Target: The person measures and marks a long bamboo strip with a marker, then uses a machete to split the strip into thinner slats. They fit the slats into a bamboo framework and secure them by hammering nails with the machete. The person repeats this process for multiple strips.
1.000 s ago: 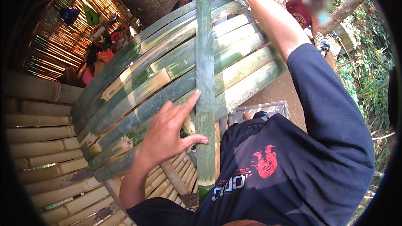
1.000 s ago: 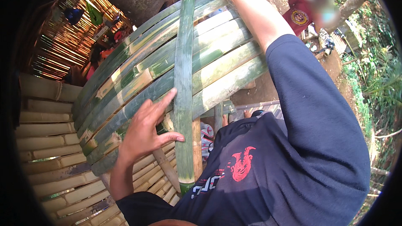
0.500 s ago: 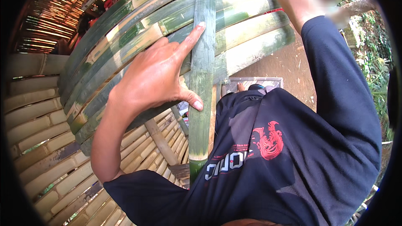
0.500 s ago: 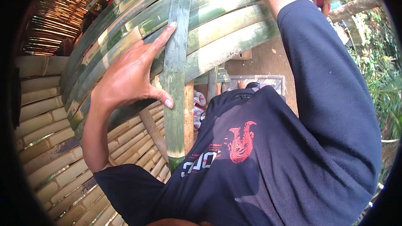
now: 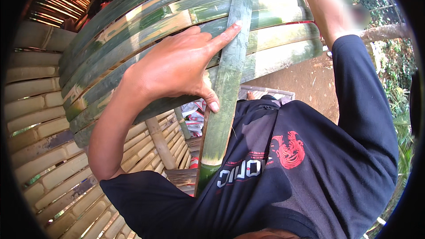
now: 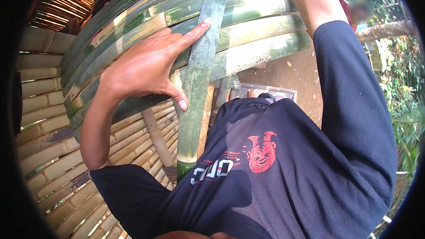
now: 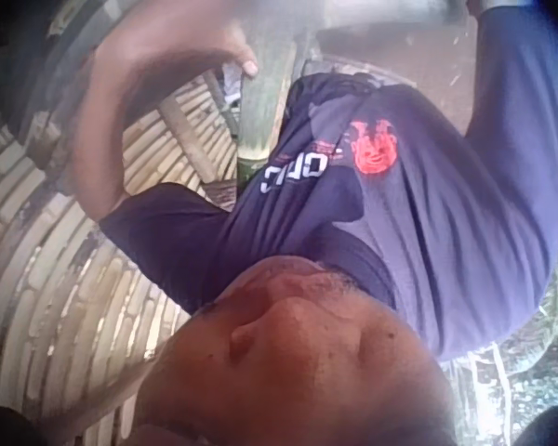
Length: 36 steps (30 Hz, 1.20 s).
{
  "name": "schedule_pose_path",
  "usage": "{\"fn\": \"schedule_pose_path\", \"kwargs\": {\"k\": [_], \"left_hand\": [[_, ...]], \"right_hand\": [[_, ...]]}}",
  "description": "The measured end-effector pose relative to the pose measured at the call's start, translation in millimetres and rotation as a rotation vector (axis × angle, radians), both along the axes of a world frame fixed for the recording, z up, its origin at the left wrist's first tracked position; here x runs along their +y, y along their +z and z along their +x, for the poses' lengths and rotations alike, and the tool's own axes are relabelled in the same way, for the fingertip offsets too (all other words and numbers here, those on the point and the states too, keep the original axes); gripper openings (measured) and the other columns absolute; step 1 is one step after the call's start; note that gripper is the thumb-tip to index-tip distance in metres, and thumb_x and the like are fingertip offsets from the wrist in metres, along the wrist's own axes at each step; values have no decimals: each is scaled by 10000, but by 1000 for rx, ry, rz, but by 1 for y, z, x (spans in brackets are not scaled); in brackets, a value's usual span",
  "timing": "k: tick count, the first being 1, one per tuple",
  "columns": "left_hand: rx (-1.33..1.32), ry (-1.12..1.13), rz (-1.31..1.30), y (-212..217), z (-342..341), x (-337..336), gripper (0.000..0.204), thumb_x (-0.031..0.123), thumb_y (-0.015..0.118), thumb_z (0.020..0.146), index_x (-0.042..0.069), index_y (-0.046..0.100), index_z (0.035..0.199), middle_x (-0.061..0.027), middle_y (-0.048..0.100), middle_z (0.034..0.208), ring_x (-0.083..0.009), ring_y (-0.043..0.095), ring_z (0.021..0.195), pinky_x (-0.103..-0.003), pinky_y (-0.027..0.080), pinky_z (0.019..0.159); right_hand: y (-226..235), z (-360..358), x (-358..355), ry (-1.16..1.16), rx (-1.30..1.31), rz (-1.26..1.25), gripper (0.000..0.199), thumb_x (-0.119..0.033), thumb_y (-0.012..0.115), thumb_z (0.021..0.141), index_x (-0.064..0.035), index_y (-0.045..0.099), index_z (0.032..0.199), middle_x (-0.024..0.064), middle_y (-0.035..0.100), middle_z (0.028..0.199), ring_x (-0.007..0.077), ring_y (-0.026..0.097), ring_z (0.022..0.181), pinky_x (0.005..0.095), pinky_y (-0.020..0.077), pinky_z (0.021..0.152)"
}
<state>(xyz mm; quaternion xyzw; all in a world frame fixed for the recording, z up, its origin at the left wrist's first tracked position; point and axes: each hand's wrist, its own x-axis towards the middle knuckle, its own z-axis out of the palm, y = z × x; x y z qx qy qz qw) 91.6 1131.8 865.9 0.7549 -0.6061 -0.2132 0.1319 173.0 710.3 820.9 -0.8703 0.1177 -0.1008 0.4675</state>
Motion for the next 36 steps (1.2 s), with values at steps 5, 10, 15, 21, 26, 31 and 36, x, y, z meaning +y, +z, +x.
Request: {"fn": "schedule_pose_path", "kwargs": {"k": [5, 10, 15, 21, 26, 31, 36], "left_hand": [[-11, 26, -52, -5, -2, 2, 1382, 446, 904, 382, 122, 242, 1552, -156, 578, 918, -348, 549, 929, -440, 437, 865], [-42, 16, -61, -3, -3, 1, 1277, 425, 919, 451, 83, 307, 1519, -159, 617, 911, -338, 585, 967, -417, 480, 854], [-43, 26, -52, -1, -4, 0, 1261, 408, 919, 457, 82, 316, 1516, -161, 627, 911, -336, 588, 970, -415, 483, 852], [-10, 49, -76, -5, -4, 2, 1360, 418, 918, 393, 150, 259, 1551, -157, 593, 893, -345, 562, 922, -436, 447, 850], [-19, 52, -63, -6, -4, 0, 1357, 417, 919, 393, 147, 263, 1550, -158, 597, 890, -344, 566, 918, -432, 450, 850], [-28, 55, -67, -5, -5, 0, 1355, 420, 917, 391, 153, 267, 1550, -156, 596, 892, -342, 568, 919, -435, 455, 851], [-37, 62, -72, -7, -5, 0, 1348, 414, 916, 391, 164, 272, 1549, -155, 599, 901, -339, 570, 923, -435, 458, 855]], "right_hand": [[1, -2, 1, -9, 4, 11, 261, -233, 681, 870, -49, 684, 1054, 3, 606, 702, 83, 498, 558, 229, 377, 486], [0, -3, 1, -17, 7, 23, 269, -230, 684, 867, -50, 684, 1067, 0, 606, 703, 79, 494, 559, 226, 374, 486], [0, -1, 3, -19, 10, 32, 277, -226, 686, 864, -52, 684, 1080, -3, 607, 704, 75, 491, 560, 224, 370, 485], [0, 0, 5, -16, 12, 43, 288, -222, 689, 861, -54, 683, 1095, -6, 608, 706, 70, 487, 561, 220, 366, 485], [1, 1, 6, -18, 11, 50, 298, -219, 692, 858, -56, 683, 1108, -9, 608, 707, 65, 484, 562, 218, 363, 484], [2, 2, 7, -16, 12, 55, 308, -215, 695, 855, -58, 683, 1120, -12, 609, 709, 61, 481, 563, 215, 360, 484], [1, 4, 8, -14, 10, 62, 319, -212, 697, 852, -60, 682, 1133, -16, 609, 710, 57, 478, 564, 213, 357, 484]]}}
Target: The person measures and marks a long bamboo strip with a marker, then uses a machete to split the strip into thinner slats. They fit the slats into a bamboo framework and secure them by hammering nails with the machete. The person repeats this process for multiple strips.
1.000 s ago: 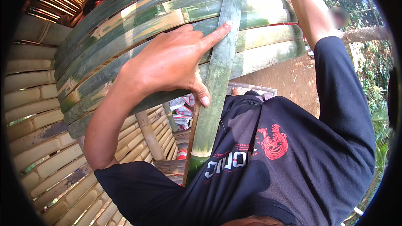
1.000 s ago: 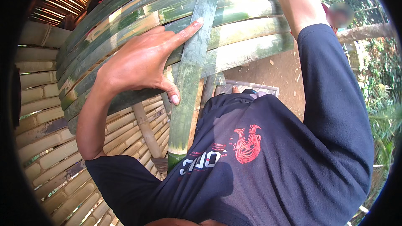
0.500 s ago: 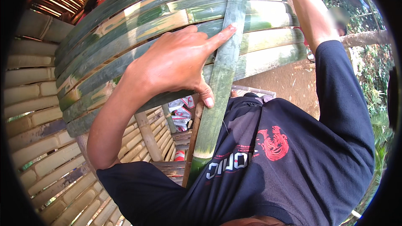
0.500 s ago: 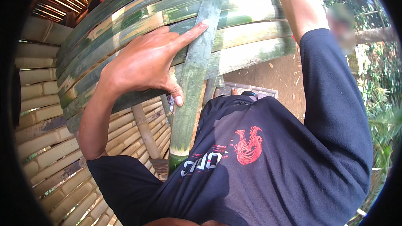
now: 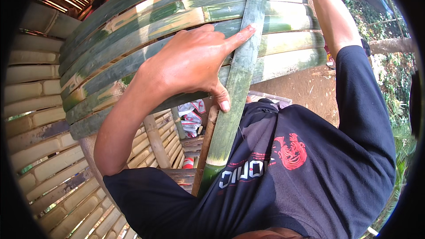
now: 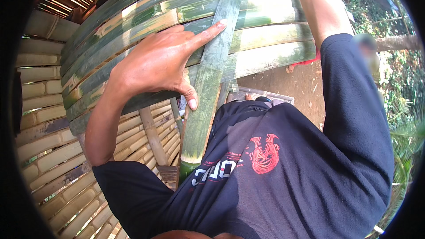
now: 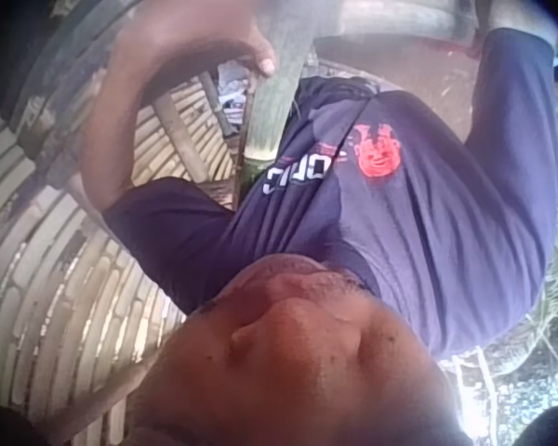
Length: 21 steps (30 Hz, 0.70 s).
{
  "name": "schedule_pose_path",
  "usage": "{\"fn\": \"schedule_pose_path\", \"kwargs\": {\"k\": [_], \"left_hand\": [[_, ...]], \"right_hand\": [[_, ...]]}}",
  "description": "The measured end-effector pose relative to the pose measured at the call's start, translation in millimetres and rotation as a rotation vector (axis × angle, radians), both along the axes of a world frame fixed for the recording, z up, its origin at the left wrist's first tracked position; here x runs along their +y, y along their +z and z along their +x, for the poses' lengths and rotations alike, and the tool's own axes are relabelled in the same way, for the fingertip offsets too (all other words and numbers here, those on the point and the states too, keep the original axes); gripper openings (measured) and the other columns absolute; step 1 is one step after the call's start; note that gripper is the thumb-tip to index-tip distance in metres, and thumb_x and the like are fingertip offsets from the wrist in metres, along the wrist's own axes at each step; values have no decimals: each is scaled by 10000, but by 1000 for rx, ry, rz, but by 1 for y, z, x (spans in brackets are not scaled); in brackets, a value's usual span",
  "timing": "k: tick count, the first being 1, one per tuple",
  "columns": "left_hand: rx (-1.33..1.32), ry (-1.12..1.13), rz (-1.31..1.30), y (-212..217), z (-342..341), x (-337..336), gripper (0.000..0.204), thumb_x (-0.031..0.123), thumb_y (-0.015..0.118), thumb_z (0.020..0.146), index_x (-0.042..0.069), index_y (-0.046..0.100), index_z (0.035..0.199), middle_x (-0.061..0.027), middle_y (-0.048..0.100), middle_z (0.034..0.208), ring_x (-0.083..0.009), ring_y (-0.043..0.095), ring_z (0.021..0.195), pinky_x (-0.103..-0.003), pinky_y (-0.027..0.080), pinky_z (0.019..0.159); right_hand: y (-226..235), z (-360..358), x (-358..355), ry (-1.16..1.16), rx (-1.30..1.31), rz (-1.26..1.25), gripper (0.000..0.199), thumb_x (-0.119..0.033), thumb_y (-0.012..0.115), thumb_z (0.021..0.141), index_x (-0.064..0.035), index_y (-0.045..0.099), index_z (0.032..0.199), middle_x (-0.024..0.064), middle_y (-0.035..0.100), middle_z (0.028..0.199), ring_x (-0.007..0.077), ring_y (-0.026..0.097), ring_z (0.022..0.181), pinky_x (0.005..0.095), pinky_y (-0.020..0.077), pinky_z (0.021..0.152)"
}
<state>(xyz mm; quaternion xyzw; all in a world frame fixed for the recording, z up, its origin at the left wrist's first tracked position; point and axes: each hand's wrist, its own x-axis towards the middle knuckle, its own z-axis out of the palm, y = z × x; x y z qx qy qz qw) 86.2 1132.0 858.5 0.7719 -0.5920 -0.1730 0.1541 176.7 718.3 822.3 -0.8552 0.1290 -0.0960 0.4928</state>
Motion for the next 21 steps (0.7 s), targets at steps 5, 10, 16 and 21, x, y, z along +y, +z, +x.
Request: {"fn": "schedule_pose_path", "kwargs": {"k": [5, 10, 16, 21], "left_hand": [[7, 4, 22, 2, 0, 0, 1343, 415, 916, 401, 169, 267, 1551, -148, 606, 906, -343, 571, 925, -435, 458, 844], [-5, 0, 24, 3, 0, 0, 1329, 422, 919, 423, 169, 263, 1551, -147, 613, 910, -345, 570, 928, -438, 459, 839], [-6, -4, 52, 9, -1, -2, 1346, 473, 910, 425, 142, 249, 1550, -150, 613, 922, -350, 571, 942, -436, 461, 840], [-9, -25, 67, 13, 0, -4, 1384, 528, 899, 404, 140, 234, 1555, -145, 608, 910, -341, 571, 940, -435, 461, 836]], "right_hand": [[2, 1, -3, -6, -1, 0, 331, -208, 700, 850, -62, 682, 1145, -19, 610, 711, 53, 475, 565, 210, 353, 483], [3, 5, -6, -5, -7, 6, 343, -205, 702, 847, -64, 682, 1158, -22, 610, 713, 48, 471, 566, 207, 350, 483], [8, 21, -16, -10, -2, 25, 357, -200, 705, 843, -66, 681, 1173, -25, 611, 714, 43, 468, 568, 204, 346, 482], [13, 30, -26, -31, 16, 51, 370, -197, 708, 840, -68, 681, 1186, -28, 611, 715, 39, 464, 569, 202, 343, 482]]}}
